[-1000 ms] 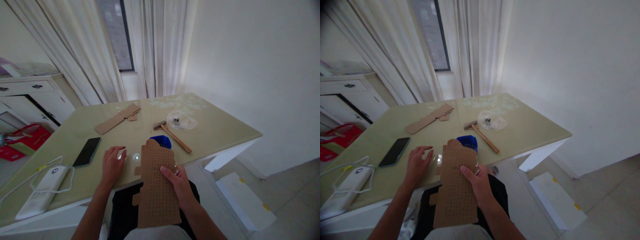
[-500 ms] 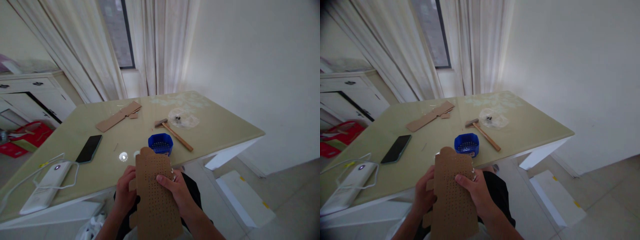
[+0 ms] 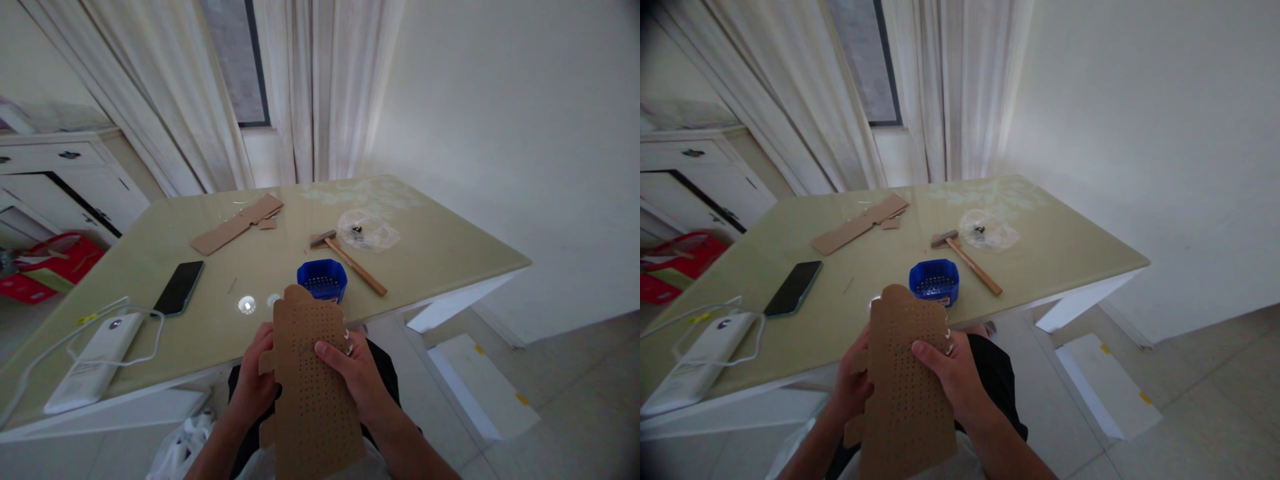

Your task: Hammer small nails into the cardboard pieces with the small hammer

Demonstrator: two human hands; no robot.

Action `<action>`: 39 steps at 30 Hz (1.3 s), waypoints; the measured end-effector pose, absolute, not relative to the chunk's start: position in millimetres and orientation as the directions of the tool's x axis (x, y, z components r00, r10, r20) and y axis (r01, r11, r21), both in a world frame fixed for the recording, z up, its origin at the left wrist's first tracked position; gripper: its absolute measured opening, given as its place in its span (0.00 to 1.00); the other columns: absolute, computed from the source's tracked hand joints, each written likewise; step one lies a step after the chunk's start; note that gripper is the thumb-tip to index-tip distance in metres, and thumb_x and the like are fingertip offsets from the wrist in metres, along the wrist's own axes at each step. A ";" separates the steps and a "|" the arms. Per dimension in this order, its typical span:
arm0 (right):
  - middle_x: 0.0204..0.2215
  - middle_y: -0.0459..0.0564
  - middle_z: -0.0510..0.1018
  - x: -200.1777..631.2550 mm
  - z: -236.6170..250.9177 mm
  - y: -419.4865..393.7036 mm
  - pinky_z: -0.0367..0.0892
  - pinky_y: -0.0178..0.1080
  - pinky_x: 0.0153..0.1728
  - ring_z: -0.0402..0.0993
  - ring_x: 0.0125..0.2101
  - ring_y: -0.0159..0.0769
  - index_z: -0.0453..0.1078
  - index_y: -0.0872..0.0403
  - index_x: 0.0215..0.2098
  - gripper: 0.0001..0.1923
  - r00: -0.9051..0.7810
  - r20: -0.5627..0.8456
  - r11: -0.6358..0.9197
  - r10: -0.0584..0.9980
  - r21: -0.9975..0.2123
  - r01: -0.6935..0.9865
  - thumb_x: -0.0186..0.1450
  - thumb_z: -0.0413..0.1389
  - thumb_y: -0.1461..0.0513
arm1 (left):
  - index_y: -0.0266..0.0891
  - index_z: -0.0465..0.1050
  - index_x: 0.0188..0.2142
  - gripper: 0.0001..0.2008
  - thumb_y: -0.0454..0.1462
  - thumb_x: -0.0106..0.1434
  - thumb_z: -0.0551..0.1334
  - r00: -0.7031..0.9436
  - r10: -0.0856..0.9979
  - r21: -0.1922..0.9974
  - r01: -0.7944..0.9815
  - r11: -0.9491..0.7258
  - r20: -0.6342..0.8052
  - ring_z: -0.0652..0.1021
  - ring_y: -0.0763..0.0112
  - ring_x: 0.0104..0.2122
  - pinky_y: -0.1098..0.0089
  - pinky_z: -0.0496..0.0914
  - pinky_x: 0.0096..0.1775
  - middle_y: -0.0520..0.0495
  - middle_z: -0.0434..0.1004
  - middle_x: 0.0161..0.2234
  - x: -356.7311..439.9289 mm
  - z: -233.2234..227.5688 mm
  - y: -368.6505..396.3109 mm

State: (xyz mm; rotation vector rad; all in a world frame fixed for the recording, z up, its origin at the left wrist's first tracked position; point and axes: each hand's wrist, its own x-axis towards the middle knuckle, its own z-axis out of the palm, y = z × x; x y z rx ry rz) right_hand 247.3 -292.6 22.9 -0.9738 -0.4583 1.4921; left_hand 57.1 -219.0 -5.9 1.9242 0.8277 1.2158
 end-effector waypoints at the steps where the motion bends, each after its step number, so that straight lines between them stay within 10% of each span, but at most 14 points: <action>1: 0.39 0.56 0.89 247.1 23.0 -292.7 0.80 0.48 0.46 0.88 0.38 0.48 0.83 0.56 0.44 0.28 0.081 -0.291 -0.183 0.953 -0.769 -0.612 0.54 0.81 0.47 | 0.46 0.86 0.44 0.11 0.43 0.72 0.64 0.347 0.810 0.828 0.141 -0.543 0.472 0.85 0.55 0.45 0.62 0.82 0.44 0.40 0.86 0.46 56.8 -6.1 -220.2; 11: 0.38 0.55 0.89 241.7 13.5 -291.8 0.79 0.45 0.43 0.87 0.39 0.47 0.84 0.56 0.44 0.28 0.087 -0.300 -0.195 0.950 -0.787 -0.586 0.55 0.80 0.47 | 0.46 0.86 0.40 0.09 0.34 0.67 0.65 0.297 0.812 0.816 0.147 -0.559 0.503 0.85 0.62 0.41 0.68 0.80 0.41 0.47 0.87 0.44 60.6 -6.6 -219.7; 16: 0.40 0.56 0.89 242.5 5.3 -292.8 0.79 0.46 0.42 0.84 0.38 0.46 0.85 0.56 0.43 0.29 0.175 -0.281 -0.164 0.943 -0.856 -0.491 0.56 0.79 0.44 | 0.48 0.83 0.53 0.15 0.32 0.75 0.60 0.149 0.815 0.792 0.191 -0.580 0.560 0.84 0.68 0.44 0.71 0.77 0.46 0.49 0.86 0.48 40.6 -4.6 -212.4; 23: 0.34 0.53 0.87 239.4 7.4 -294.9 0.73 0.39 0.36 0.78 0.33 0.39 0.85 0.57 0.40 0.28 0.216 -0.141 -0.069 0.966 -0.948 -0.310 0.62 0.74 0.41 | 0.49 0.84 0.53 0.13 0.32 0.72 0.70 0.457 0.554 0.378 0.423 -0.823 0.696 0.76 0.60 0.58 0.61 0.69 0.62 0.46 0.84 0.59 31.3 21.0 -226.8; 33: 0.27 0.50 0.80 235.0 4.0 -295.1 0.67 0.36 0.30 0.71 0.27 0.35 0.80 0.58 0.33 0.30 0.218 -0.150 -0.103 0.964 -0.972 -0.212 0.63 0.71 0.38 | 0.47 0.83 0.48 0.12 0.28 0.72 0.66 0.375 0.442 0.362 0.266 -0.893 0.815 0.84 0.63 0.46 0.57 0.74 0.58 0.49 0.89 0.45 19.9 46.1 -223.0; 36: 0.27 0.49 0.80 233.0 4.3 -295.2 0.68 0.36 0.30 0.70 0.28 0.34 0.80 0.57 0.33 0.30 0.213 -0.161 -0.105 0.964 -0.962 -0.252 0.62 0.72 0.38 | 0.45 0.84 0.45 0.04 0.38 0.71 0.71 0.190 0.685 0.476 0.588 -0.653 0.704 0.85 0.63 0.40 0.64 0.76 0.47 0.49 0.89 0.42 -1.9 53.2 -157.6; 39: 0.26 0.48 0.78 232.1 4.7 -295.5 0.67 0.36 0.30 0.68 0.27 0.33 0.80 0.57 0.32 0.31 0.188 -0.173 -0.118 0.967 -0.955 -0.273 0.60 0.73 0.37 | 0.42 0.85 0.46 0.12 0.44 0.70 0.67 0.024 0.957 0.450 0.879 -0.157 0.287 0.86 0.58 0.38 0.62 0.75 0.44 0.45 0.90 0.40 -20.7 42.9 -85.2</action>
